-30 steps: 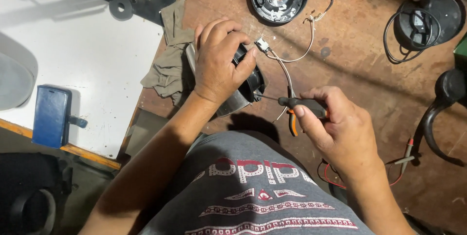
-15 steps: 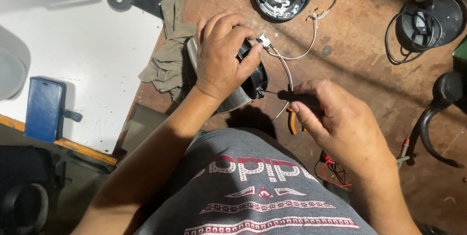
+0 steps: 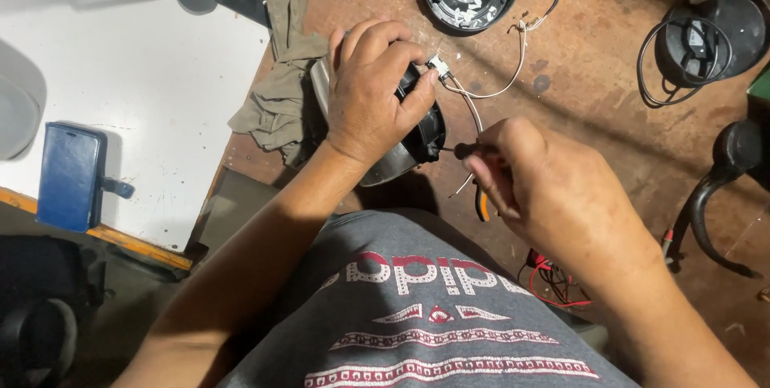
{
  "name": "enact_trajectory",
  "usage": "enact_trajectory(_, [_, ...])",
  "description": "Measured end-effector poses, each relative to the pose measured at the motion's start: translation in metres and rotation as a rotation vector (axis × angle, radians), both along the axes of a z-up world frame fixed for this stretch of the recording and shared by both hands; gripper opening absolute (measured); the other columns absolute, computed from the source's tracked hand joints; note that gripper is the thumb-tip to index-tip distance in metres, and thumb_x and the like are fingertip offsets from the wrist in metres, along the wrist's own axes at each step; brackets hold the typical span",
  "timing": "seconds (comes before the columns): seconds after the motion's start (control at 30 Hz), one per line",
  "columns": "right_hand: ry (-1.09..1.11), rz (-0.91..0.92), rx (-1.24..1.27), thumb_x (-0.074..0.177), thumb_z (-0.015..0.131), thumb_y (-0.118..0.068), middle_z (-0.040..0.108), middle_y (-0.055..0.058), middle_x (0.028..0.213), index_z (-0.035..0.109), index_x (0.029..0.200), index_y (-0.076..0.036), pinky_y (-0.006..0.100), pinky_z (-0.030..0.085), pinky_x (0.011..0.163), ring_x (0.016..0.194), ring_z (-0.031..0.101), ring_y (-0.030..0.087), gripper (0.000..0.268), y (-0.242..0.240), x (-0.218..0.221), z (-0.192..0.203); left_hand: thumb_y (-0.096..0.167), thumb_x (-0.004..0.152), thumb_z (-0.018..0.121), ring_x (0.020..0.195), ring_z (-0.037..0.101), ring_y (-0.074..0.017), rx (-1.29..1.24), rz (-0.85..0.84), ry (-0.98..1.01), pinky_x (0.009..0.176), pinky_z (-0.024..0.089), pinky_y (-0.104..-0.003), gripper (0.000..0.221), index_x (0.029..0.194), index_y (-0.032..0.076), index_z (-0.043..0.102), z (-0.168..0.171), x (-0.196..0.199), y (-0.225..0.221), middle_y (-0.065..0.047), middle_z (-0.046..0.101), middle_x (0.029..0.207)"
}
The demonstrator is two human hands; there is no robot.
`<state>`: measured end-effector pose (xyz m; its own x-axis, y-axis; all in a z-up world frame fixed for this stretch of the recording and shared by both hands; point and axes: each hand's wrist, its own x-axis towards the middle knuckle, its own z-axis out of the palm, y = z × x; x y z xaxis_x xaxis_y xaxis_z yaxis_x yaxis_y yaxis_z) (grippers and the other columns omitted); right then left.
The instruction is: The person uses a screwdriver to pry open a black plastic housing attached to a circular metal component, then uses pliers to remove a white connector and wires. The person manipulates the wires and housing, then reattaches the connector and places the housing back onto the metal component.
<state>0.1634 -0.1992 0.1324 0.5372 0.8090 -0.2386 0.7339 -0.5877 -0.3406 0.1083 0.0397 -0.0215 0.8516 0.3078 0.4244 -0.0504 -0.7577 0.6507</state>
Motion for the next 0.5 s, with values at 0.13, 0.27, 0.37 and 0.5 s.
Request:
enact_trajectory(0.13, [0.084, 0.155, 0.027, 0.116, 0.077, -0.021, 0.064, 0.017, 0.097, 0.067, 0.125, -0.005, 0.057, 0.055, 0.069, 0.074, 0.067, 0.041, 0.021, 0.005, 0.016, 0.019, 0.038, 0.107, 0.079, 0.129, 0.066, -0.0320, 0.009, 0.004, -0.002, 0.120, 0.039, -0.056, 0.022, 0.111, 0.017, 0.083, -0.001, 0.004, -0.004, -0.004, 0.073, 0.127])
enact_trajectory(0.27, [0.167, 0.162, 0.041, 0.112, 0.075, -0.012, 0.067, 0.018, 0.108, 0.072, 0.132, -0.008, 0.057, 0.058, 0.070, 0.082, 0.072, 0.042, 0.021, 0.012, 0.024, 0.019, 0.039, 0.107, 0.076, 0.127, 0.067, -0.0314, 0.023, 0.016, 0.010, 0.121, 0.039, -0.057, 0.023, 0.108, 0.017, 0.082, 0.001, 0.005, 0.000, -0.003, 0.073, 0.125])
enact_trajectory(0.37, [0.155, 0.110, 0.096, 0.113, 0.076, -0.020, 0.072, 0.021, 0.118, 0.067, 0.134, -0.002, 0.056, 0.060, 0.087, 0.100, 0.073, 0.044, 0.029, 0.012, 0.021, 0.021, 0.038, 0.108, 0.074, 0.129, 0.066, -0.0324, 0.025, -0.001, 0.002, 0.120, 0.040, -0.056, 0.023, 0.109, 0.017, 0.082, 0.000, 0.003, -0.003, -0.004, 0.074, 0.125])
enact_trajectory(0.5, [0.193, -0.063, 0.371, 0.128, 0.041, -0.039, 0.074, 0.023, 0.131, 0.070, 0.139, 0.006, 0.052, 0.056, 0.105, 0.124, 0.071, 0.040, 0.055, 0.027, 0.004, 0.002, 0.038, 0.107, 0.075, 0.131, 0.066, -0.0325, 0.023, 0.011, 0.000, 0.122, 0.039, -0.057, 0.022, 0.110, 0.017, 0.082, 0.000, 0.004, 0.000, -0.004, 0.073, 0.127])
